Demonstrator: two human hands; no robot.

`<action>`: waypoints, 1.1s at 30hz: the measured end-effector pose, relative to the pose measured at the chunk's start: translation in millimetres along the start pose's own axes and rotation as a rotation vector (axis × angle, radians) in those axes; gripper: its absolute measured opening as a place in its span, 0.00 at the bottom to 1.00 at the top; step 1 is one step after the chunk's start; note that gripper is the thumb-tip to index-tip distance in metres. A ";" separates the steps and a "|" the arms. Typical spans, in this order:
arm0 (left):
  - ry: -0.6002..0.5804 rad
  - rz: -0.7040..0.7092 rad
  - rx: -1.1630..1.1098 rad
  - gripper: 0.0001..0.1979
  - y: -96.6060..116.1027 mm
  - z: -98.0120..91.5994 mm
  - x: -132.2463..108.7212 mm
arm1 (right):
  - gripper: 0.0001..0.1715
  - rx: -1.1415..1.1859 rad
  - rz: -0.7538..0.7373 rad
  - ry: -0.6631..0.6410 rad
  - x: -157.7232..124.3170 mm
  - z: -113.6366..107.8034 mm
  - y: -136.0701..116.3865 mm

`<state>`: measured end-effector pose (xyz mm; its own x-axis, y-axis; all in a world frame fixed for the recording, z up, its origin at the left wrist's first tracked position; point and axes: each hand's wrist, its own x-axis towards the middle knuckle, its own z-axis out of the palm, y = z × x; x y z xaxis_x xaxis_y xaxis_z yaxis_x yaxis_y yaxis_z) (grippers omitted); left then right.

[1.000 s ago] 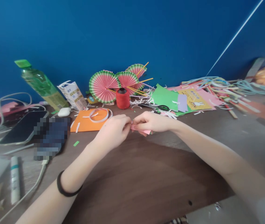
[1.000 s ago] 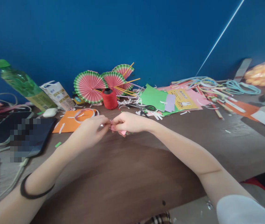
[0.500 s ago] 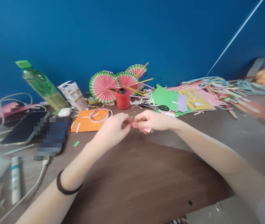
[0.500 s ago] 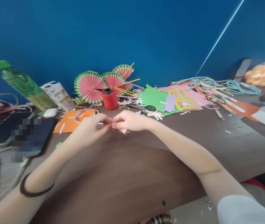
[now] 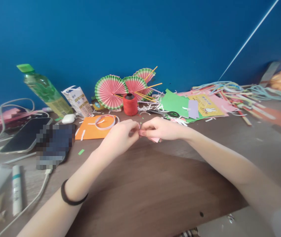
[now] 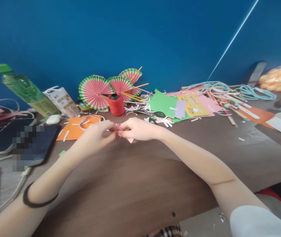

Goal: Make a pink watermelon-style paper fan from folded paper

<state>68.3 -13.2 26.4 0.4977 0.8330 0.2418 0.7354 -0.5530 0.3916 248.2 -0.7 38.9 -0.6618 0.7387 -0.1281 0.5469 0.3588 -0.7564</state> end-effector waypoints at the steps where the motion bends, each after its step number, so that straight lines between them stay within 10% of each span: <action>1: -0.005 -0.004 -0.010 0.08 -0.1 -0.3 0.1 | 0.14 0.004 -0.002 0.000 0.1 -0.1 0.1; 33: -0.103 -0.069 -0.333 0.09 -6.2 -10.5 1.8 | 0.12 0.102 -0.040 -0.051 -3.5 -9.5 -0.4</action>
<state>59.8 -8.1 33.7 0.5083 0.8526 0.1211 0.5869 -0.4460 0.6757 255.2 2.0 45.8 -0.7090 0.6938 -0.1268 0.4661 0.3260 -0.8225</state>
